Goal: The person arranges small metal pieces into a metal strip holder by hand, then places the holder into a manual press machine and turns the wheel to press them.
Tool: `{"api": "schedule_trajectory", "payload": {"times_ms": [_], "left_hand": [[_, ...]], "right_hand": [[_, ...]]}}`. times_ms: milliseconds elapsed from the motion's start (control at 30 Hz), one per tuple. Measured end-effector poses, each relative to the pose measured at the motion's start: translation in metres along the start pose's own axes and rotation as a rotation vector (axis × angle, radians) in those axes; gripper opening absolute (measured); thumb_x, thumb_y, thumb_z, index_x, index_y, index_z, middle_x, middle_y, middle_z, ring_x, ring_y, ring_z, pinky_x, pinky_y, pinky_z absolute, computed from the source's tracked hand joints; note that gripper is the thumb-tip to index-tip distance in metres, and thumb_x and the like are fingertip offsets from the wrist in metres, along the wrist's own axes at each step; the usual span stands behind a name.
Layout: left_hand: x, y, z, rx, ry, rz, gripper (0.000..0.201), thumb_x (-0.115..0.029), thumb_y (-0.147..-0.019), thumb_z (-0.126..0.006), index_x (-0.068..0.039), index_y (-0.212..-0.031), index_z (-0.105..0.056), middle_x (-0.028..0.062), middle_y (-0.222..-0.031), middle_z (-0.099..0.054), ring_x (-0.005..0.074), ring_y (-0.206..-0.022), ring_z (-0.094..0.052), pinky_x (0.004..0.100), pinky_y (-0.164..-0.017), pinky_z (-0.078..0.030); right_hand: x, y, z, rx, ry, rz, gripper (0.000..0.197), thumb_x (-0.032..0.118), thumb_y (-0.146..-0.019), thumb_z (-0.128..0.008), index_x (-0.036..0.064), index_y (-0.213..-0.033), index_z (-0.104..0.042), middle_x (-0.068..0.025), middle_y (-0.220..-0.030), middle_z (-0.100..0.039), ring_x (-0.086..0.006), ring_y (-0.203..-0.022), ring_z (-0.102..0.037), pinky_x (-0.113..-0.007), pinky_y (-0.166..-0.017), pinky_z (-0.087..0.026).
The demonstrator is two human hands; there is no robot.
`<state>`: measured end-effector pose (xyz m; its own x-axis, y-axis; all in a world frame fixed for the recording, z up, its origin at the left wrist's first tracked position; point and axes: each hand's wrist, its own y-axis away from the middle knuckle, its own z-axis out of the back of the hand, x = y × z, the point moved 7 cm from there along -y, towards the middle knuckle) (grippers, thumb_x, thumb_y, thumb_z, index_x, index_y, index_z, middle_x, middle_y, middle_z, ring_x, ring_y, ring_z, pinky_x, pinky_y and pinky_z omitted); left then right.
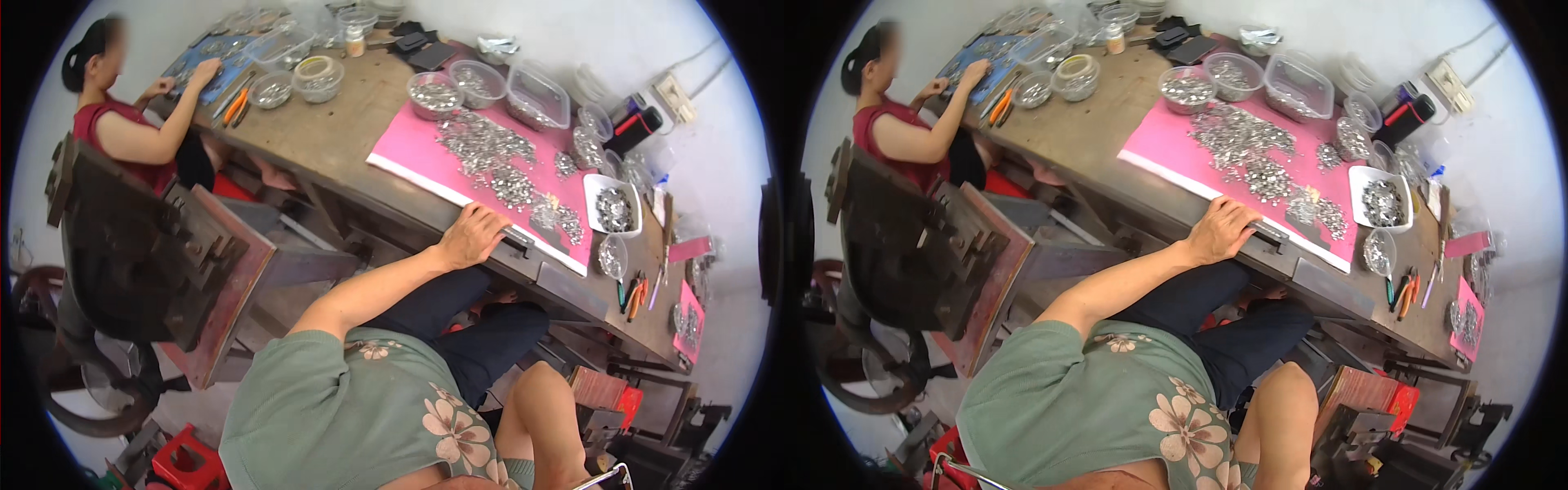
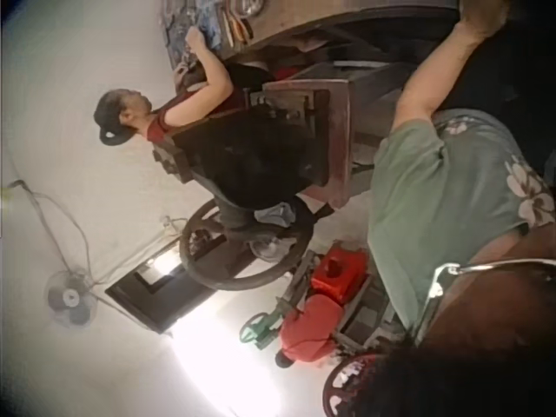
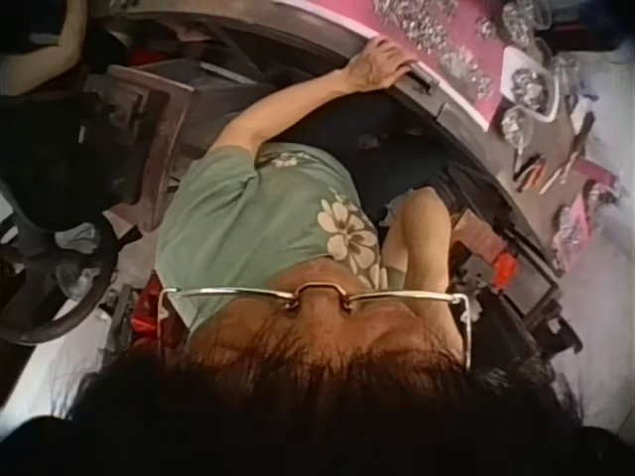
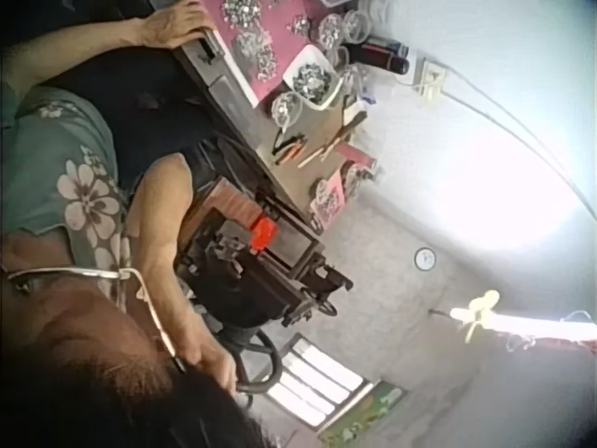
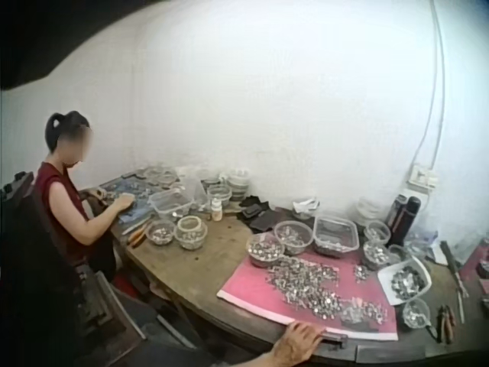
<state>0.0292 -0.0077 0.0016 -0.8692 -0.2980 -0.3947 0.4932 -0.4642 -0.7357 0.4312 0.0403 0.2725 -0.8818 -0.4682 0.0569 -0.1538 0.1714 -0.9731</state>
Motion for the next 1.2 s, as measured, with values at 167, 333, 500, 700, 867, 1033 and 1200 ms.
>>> {"api": "schedule_trajectory", "payload": {"times_ms": [167,333,500,700,867,1033,1200], "left_hand": [[-0.007,-0.022,0.015,0.007,0.1,0.005,0.045,-0.018,-0.084,-0.077,-0.007,-0.124,-0.06,0.0113,-0.12,-0.064,0.0318,-0.115,-0.058,0.0474,-0.102,-0.039],[0.034,-0.016,0.043,0.181,-0.024,0.125,0.056,-0.037,-0.081,-0.08,-0.01,-0.126,-0.062,0.0087,-0.117,-0.058,0.0297,-0.113,-0.052,0.0478,-0.099,-0.035],[0.043,-0.017,0.02,0.252,0.029,0.114,0.041,-0.03,-0.077,-0.084,-0.01,-0.11,-0.071,0.009,-0.107,-0.061,0.0316,-0.103,-0.056,0.0446,-0.09,-0.039],[0.048,-0.007,0.015,0.295,0.072,0.115,0.034,-0.014,-0.082,-0.079,-0.007,-0.114,-0.07,0.0117,-0.109,-0.059,0.0326,-0.107,-0.055,0.0441,-0.097,-0.039],[-0.038,-0.052,-0.026,0.372,0.504,0.035,0.033,-0.001,-0.084,-0.071,-0.003,-0.116,-0.065,0.0135,-0.116,-0.058,0.0314,-0.107,-0.057,0.0386,-0.097,-0.045],[-0.212,-0.079,-0.134,0.664,0.924,-0.123,0.031,0.0,-0.085,-0.069,-0.001,-0.115,-0.064,0.0146,-0.106,-0.063,0.0297,-0.102,-0.063,0.0373,-0.093,-0.049],[-0.357,-0.046,-0.251,1.115,1.3,0.031,0.049,0.001,-0.095,-0.062,-0.001,-0.143,-0.05,0.0102,-0.128,-0.062,0.0172,-0.119,-0.061,0.031,-0.105,-0.046]], "right_hand": [[0.135,0.11,-0.108,0.482,-0.966,-0.154,0.028,0.015,-0.098,-0.056,0.002,-0.123,-0.053,-0.012,-0.121,-0.055,-0.0244,-0.106,-0.056,-0.04,-0.089,-0.05],[0.175,0.29,-0.196,1.762,-1.233,-0.118,0.071,0.011,-0.082,-0.081,0.0004,-0.143,-0.046,-0.0194,-0.136,-0.051,-0.0323,-0.119,-0.057,-0.042,-0.098,-0.049],[0.179,0.312,-0.208,1.641,-1.455,0.058,0.065,0.01,-0.084,-0.077,0.0023,-0.142,-0.049,-0.0174,-0.114,-0.063,-0.0297,-0.094,-0.066,-0.041,-0.083,-0.053],[0.182,0.333,-0.205,1.649,-1.599,-0.162,0.052,0.002,-0.079,-0.077,-0.002,-0.127,-0.057,-0.0143,-0.097,-0.061,-0.0266,-0.086,-0.066,-0.04,-0.077,-0.054],[0.071,0.261,-0.189,1.534,-1.422,-0.404,0.043,0.004,-0.078,-0.078,-0.0005,-0.115,-0.057,-0.0111,-0.095,-0.056,-0.0223,-0.073,-0.064,-0.037,-0.068,-0.053],[-0.109,0.218,-0.151,1.395,-0.877,-0.496,0.047,0.007,-0.077,-0.084,0.0035,-0.118,-0.062,-0.0044,-0.089,-0.06,-0.0133,-0.075,-0.063,-0.03,-0.066,-0.051],[-0.225,0.199,-0.098,1.252,-0.494,-0.76,0.042,0.009,-0.077,-0.084,0.0008,-0.111,-0.06,-0.0053,-0.085,-0.063,-0.0118,-0.068,-0.062,-0.028,-0.064,-0.052]]}}
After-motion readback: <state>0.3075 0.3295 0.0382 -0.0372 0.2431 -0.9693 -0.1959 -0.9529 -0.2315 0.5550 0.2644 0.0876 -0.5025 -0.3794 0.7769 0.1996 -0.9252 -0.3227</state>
